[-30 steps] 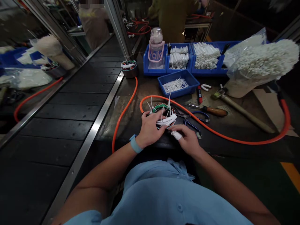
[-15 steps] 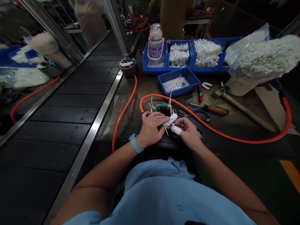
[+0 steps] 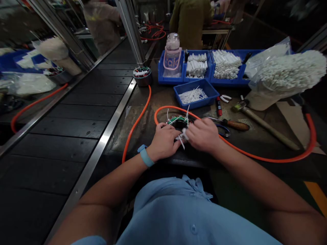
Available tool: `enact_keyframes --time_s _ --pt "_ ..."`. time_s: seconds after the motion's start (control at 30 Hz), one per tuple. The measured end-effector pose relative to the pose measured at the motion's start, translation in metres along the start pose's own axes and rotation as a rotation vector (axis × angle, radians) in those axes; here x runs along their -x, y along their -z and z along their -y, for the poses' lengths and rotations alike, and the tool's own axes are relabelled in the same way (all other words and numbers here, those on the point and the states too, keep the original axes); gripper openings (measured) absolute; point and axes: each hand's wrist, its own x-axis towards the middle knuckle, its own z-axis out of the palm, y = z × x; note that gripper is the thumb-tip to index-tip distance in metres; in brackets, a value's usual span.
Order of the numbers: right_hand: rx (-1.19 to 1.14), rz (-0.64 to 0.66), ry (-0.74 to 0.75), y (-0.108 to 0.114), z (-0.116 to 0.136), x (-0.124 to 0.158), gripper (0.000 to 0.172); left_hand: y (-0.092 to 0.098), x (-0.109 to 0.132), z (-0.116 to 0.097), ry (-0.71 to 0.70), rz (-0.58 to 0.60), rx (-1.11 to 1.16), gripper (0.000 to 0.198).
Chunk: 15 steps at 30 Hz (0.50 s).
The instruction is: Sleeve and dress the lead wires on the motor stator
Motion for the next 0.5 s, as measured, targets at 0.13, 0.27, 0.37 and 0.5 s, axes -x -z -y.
enact_keyframes --time_s 0.13,0.27,0.37,0.5 --pt "-0.118 0.165 -0.136 -0.017 -0.021 -0.014 0.022 0.002 -0.002 0.005 -0.051 0.034 -0.010 0.024" --pt "-0.557 0.238 -0.297 -0.012 -0.025 -0.005 0.017 0.001 0.000 0.002 -0.063 0.022 -0.056 0.027" --pt "-0.645 0.306 -0.249 -0.003 -0.018 -0.002 0.016 -0.005 0.000 -0.001 -0.059 -0.036 -0.089 0.035" --pt "-0.348 0.368 -0.201 -0.004 -0.010 -0.014 0.015 -0.015 0.000 0.003 -0.025 -0.111 -0.082 0.032"
